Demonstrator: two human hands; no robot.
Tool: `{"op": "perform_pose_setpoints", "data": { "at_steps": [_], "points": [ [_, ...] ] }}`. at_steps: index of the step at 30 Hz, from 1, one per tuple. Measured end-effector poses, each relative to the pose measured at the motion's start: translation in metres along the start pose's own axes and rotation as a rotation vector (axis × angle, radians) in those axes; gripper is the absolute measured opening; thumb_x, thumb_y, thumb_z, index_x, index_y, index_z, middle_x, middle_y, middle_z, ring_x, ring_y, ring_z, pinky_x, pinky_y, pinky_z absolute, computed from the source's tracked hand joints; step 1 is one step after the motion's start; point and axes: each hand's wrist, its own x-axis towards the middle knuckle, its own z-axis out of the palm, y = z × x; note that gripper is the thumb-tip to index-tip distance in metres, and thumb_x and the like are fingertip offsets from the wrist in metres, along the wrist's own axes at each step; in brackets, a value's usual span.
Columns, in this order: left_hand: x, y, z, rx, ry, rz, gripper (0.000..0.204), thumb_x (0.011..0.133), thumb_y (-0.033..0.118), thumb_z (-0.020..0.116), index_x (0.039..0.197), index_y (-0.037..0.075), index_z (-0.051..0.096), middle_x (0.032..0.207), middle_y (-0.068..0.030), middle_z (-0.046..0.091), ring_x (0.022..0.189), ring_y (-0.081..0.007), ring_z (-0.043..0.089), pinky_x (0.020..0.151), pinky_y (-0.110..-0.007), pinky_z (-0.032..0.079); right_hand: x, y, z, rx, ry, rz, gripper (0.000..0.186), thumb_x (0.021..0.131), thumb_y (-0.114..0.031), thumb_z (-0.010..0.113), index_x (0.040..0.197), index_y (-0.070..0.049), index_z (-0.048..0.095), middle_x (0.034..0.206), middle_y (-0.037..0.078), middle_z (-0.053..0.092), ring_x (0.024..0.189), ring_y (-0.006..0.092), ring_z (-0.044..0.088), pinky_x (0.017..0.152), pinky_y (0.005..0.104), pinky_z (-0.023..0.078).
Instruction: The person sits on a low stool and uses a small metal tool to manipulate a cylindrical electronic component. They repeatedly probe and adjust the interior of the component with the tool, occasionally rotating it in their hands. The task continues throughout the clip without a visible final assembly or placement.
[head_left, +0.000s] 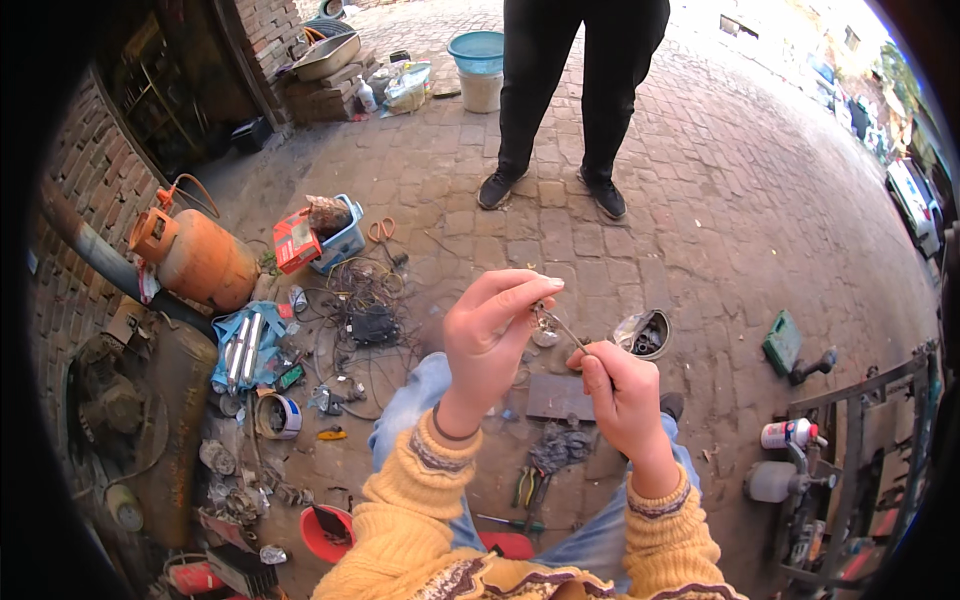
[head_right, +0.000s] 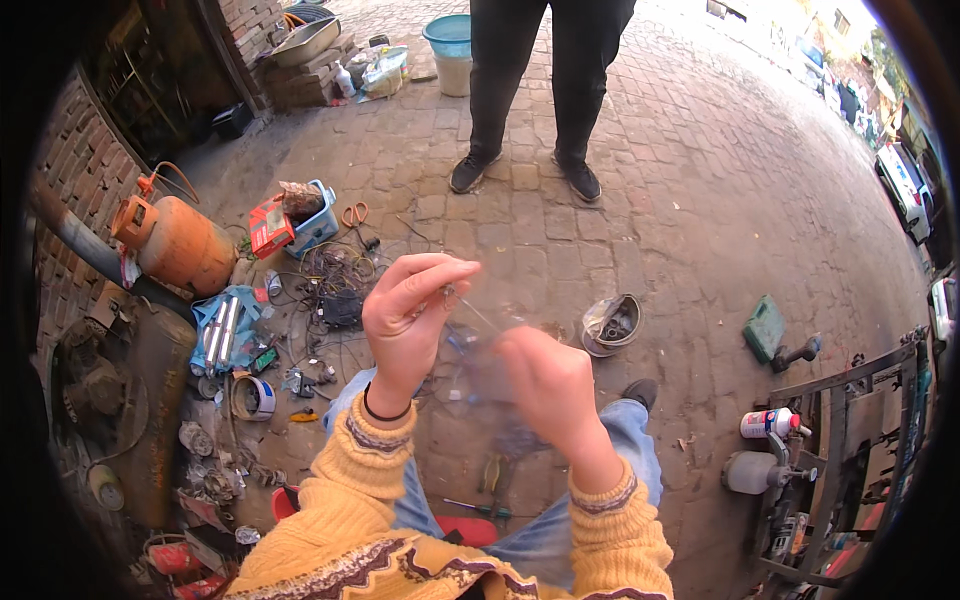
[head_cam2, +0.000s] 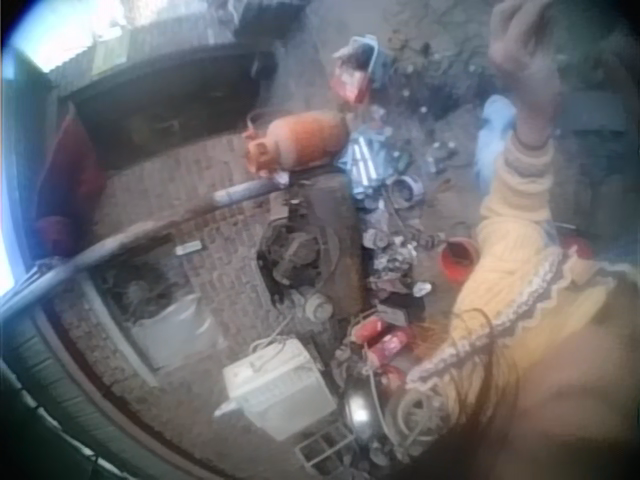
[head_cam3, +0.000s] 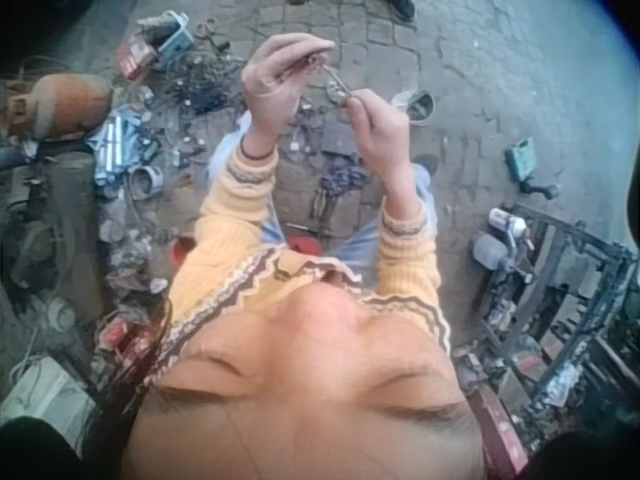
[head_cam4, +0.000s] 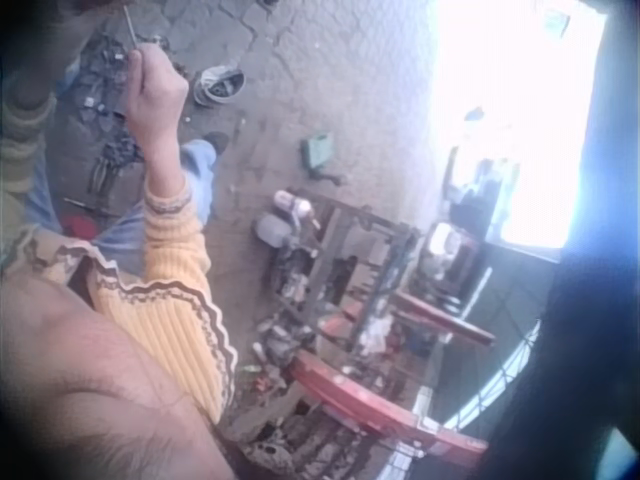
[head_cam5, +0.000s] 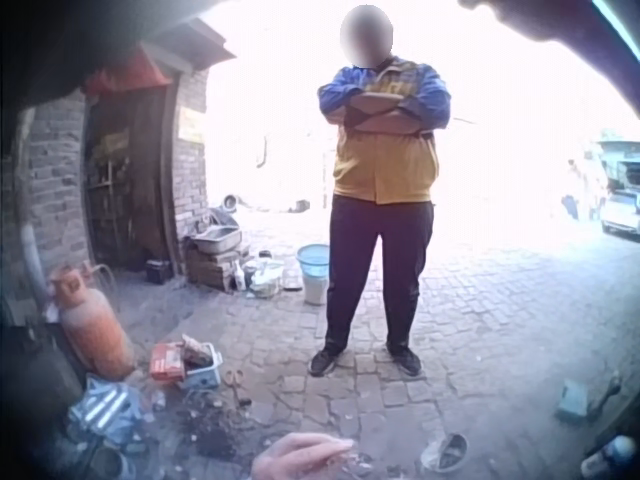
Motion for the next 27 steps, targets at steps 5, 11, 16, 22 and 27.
{"op": "perform_pose_setpoints", "data": {
  "at_steps": [5,11,16,22,27],
  "points": [
    [-0.001,0.0,0.002,0.037,0.013,0.029,0.034,0.08,-0.017,0.068,0.106,0.002,0.075,0.102,-0.0068,0.068,0.087,-0.0138,0.066,0.075,-0.024,0.055,-0.002,0.0,0.007,-0.06,0.066,-0.032,0.016,0.099,-0.009,0.056,0.091,0.0,0.067,0.064,0.006,0.056,0.054,0.013,0.055,0.052,0.0268,0.044],
    [-0.002,0.001,0.004,-0.028,0.024,0.011,0.033,0.081,-0.018,0.066,0.107,0.001,0.074,0.102,-0.0074,0.068,0.09,-0.0154,0.069,0.076,-0.025,0.057,-0.003,-0.001,0.013,-0.007,0.074,-0.028,0.019,0.101,-0.011,0.055,0.093,0.001,0.067,0.063,0.005,0.055,0.054,0.0126,0.054,0.051,0.0267,0.043],
    [-0.003,0.001,0.007,-0.119,0.049,0.003,0.032,0.083,-0.019,0.064,0.109,-0.003,0.071,0.1,-0.0083,0.067,0.095,-0.0195,0.072,0.079,-0.026,0.058,-0.005,-0.004,0.017,0.095,0.065,0.005,0.024,0.103,-0.015,0.053,0.093,0.002,0.067,0.063,0.004,0.054,0.055,0.0107,0.053,0.052,0.0256,0.042],
    [-0.007,0.005,0.01,-0.175,0.044,-0.109,0.025,0.084,-0.011,0.07,0.107,-0.002,0.072,0.098,-0.0082,0.069,0.089,-0.0156,0.071,0.076,-0.025,0.058,-0.006,-0.002,0.026,0.218,0.075,0.041,0.031,0.106,-0.02,0.05,0.093,0.003,0.066,0.064,0.002,0.055,0.056,0.0084,0.052,0.054,0.0239,0.042],
    [-0.006,0.004,0.014,-0.18,0.056,-0.079,0.022,0.085,-0.01,0.07,0.105,-0.002,0.072,0.097,-0.0078,0.069,0.088,-0.0153,0.071,0.075,-0.025,0.058,-0.006,-0.002,0.024,0.27,0.066,0.047,0.034,0.106,-0.022,0.049,0.093,0.003,0.066,0.064,0.002,0.055,0.058,0.0075,0.051,0.054,0.0229,0.041]
  ]
}}
